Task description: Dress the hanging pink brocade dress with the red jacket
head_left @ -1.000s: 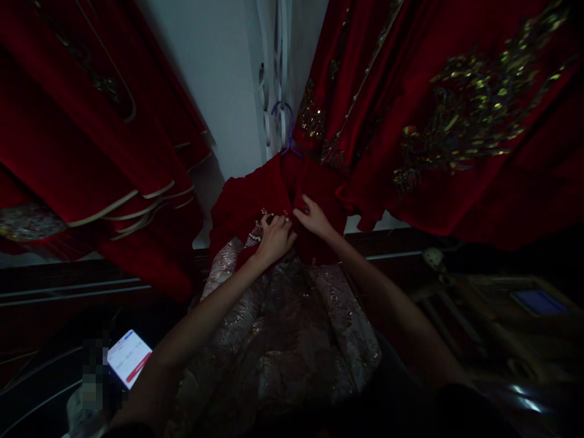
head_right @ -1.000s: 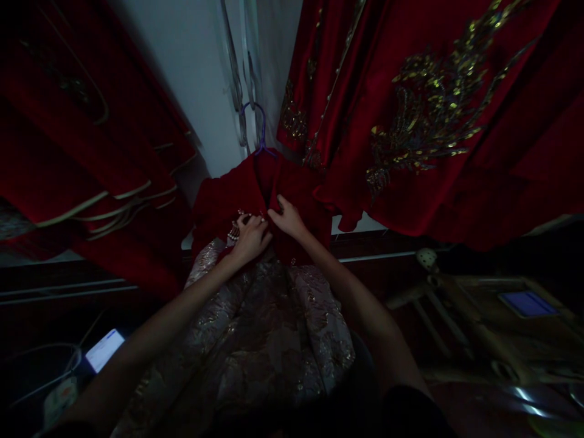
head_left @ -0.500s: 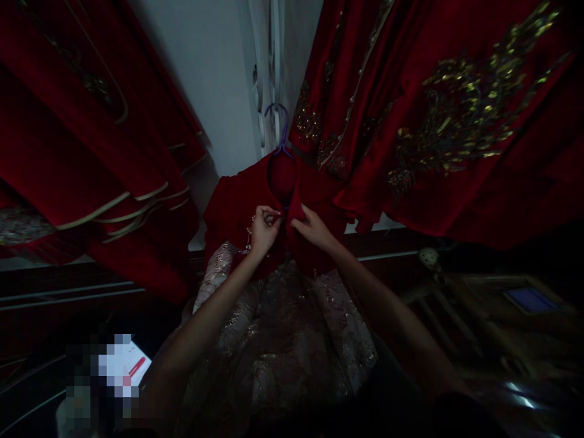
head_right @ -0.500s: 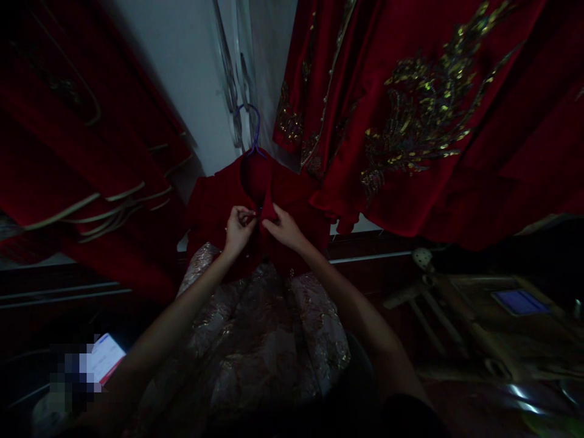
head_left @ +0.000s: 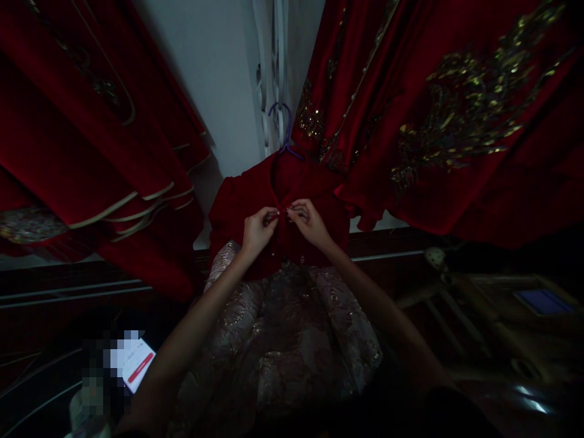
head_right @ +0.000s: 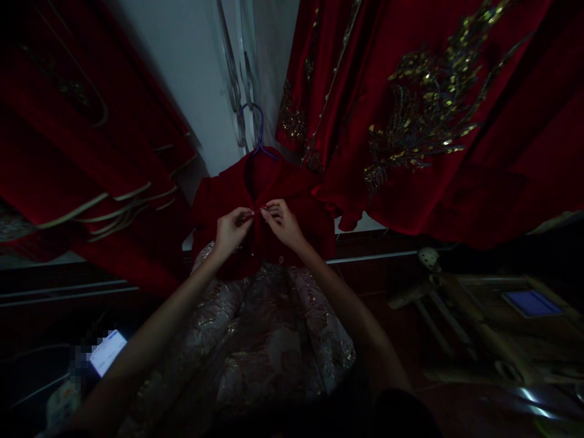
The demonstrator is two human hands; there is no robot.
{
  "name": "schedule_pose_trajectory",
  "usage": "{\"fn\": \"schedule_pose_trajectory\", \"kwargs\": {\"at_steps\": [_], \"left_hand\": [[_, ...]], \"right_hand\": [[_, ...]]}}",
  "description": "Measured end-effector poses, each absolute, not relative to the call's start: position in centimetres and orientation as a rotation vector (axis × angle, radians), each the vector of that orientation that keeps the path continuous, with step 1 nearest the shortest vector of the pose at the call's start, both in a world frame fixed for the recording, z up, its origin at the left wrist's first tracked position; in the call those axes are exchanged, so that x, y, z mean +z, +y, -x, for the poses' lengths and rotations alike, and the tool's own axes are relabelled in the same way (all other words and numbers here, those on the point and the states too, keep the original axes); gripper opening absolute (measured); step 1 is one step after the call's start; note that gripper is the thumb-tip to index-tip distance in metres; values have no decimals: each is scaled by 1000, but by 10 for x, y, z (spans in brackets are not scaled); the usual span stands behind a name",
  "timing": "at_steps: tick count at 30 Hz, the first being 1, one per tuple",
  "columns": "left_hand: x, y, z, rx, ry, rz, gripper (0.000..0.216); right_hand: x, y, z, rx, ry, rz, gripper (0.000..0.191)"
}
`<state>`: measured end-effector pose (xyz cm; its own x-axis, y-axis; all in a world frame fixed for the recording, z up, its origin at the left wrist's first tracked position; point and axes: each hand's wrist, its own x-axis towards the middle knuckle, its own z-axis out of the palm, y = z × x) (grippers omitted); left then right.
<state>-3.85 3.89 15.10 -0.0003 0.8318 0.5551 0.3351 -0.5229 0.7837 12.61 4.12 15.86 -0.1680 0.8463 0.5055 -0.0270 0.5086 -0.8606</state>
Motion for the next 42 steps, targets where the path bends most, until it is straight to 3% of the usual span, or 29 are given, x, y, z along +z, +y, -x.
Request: {"fn": "schedule_pose_trajectory", "kwargs": {"at_steps": [19, 32, 42], "left_hand": [[211, 31, 34, 1229, 1343, -2419, 21], [208, 36, 31, 1219, 1282, -2380, 22], [217, 40, 35, 996, 1415, -2590, 24]], "right_hand": [[183, 43, -122, 620, -1509, 855, 25], [188, 45, -134, 680, -1531, 849, 25], [179, 42, -123, 623, -1410, 896, 26]]}}
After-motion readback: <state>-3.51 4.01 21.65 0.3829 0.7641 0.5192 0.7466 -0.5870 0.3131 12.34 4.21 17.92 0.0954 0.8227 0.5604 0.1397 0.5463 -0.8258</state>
